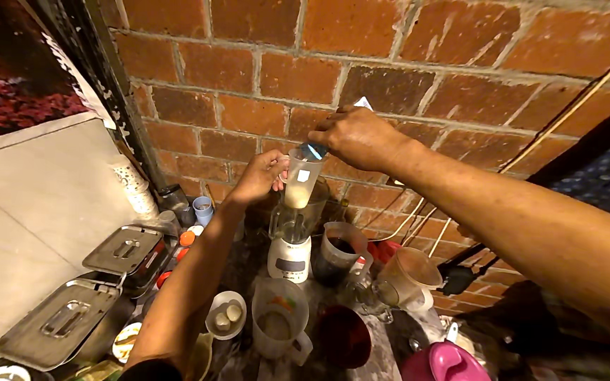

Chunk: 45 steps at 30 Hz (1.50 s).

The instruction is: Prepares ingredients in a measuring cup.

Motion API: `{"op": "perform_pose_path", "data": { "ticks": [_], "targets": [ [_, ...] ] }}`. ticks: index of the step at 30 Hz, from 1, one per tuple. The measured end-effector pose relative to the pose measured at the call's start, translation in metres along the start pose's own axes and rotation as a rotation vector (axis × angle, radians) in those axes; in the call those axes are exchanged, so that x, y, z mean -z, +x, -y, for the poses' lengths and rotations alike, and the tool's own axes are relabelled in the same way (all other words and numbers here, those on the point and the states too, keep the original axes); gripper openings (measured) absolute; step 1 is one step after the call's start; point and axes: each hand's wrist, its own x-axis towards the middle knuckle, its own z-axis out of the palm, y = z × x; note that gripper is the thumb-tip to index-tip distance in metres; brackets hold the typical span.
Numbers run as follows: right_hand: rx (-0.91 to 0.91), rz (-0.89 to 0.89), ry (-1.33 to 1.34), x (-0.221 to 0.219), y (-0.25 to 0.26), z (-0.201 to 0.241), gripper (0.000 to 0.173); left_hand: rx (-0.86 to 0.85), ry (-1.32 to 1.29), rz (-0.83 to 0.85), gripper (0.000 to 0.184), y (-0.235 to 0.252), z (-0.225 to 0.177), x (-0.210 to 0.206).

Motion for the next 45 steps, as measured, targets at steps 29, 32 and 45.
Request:
{"op": "perform_pose_path", "data": {
  "ticks": [29,32,45],
  "targets": [
    [-0.261,-0.036,0.279,-0.009,-0.017,0.008,0.036,0.019,0.037,0.012,0.02,-0.002,0.005,-0.002],
    [-0.425,-0.201,0.485,-0.018,-0.032,0.015,0.042,0.033,0.124,0.018,0.023,-0.006,0.002,-0.002],
    [-1.075,-0.701,1.18,-0.083,-0.215,0.135,0.045,-0.053,0.168,0.034,0.014,-0.017,0.02,0.034]
  ]
}}
